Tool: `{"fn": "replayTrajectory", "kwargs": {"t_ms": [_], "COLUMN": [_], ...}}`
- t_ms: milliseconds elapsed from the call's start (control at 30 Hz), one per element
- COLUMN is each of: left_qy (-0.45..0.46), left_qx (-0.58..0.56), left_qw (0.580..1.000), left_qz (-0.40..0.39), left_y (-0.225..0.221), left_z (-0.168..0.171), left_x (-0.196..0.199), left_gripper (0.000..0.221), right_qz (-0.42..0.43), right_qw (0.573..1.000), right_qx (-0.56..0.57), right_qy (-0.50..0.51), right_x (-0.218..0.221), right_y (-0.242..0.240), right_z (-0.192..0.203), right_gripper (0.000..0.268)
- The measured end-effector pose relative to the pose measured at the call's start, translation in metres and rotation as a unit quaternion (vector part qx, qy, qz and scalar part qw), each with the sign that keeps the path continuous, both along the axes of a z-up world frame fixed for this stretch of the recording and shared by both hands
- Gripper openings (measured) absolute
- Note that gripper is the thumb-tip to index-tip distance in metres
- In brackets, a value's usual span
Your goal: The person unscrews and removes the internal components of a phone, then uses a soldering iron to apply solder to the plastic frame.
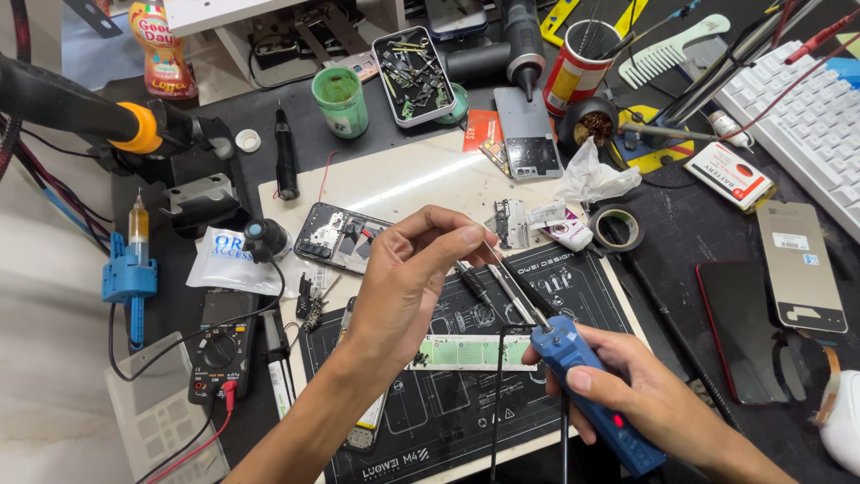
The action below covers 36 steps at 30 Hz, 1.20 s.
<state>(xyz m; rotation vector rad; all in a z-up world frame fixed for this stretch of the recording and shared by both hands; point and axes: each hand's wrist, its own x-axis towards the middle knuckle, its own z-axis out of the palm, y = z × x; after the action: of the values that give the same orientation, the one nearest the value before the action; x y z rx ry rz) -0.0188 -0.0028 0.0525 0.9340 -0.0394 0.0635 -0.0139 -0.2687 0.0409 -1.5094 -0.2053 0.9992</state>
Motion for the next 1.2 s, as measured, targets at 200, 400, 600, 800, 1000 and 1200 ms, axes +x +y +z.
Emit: {"fn": "replayTrajectory", "kwargs": {"t_ms": [200, 400, 600, 800, 1000, 1200], "left_qy": [0.010, 0.018, 0.014, 0.026, 0.055, -0.045], "left_qx": [-0.025, -0.057, -0.064, -0.065, -0.042, 0.000], "left_qw": [1.000, 0.998, 0.998, 0.997, 0.998, 0.996], "left_qz": [-0.006, -0.006, 0.001, -0.016, 0.011, 0.081], "left_y": [0.000, -0.003, -0.005, -0.004, -0.006, 0.008], "left_z": [-0.005, -0.009, -0.010, -0.005, -0.013, -0.005], "left_x": [0.001, 0.003, 0.003, 0.003, 0.003, 0.015], "left_gripper": [0.010, 0.012, 0.012, 0.012, 0.010, 0.016], "right_qz": [0.004, 0.005, 0.007, 0.004, 0.019, 0.041], "right_qw": [1.000, 1.000, 1.000, 0.996, 0.978, 0.951], "right_qx": [-0.014, -0.003, -0.020, -0.080, -0.109, -0.203], "right_qy": [-0.009, -0.015, -0.019, -0.034, -0.174, -0.230], "right_x": [0.002, 0.001, 0.002, 0.002, -0.001, -0.005], "right_y": [-0.001, -0.002, 0.000, -0.002, -0.006, -0.014], "right_z": [0.000, 0.000, 0.007, 0.013, 0.010, 0.021], "right_gripper": [0.058, 0.056, 0.058, 0.058, 0.057, 0.046]}}
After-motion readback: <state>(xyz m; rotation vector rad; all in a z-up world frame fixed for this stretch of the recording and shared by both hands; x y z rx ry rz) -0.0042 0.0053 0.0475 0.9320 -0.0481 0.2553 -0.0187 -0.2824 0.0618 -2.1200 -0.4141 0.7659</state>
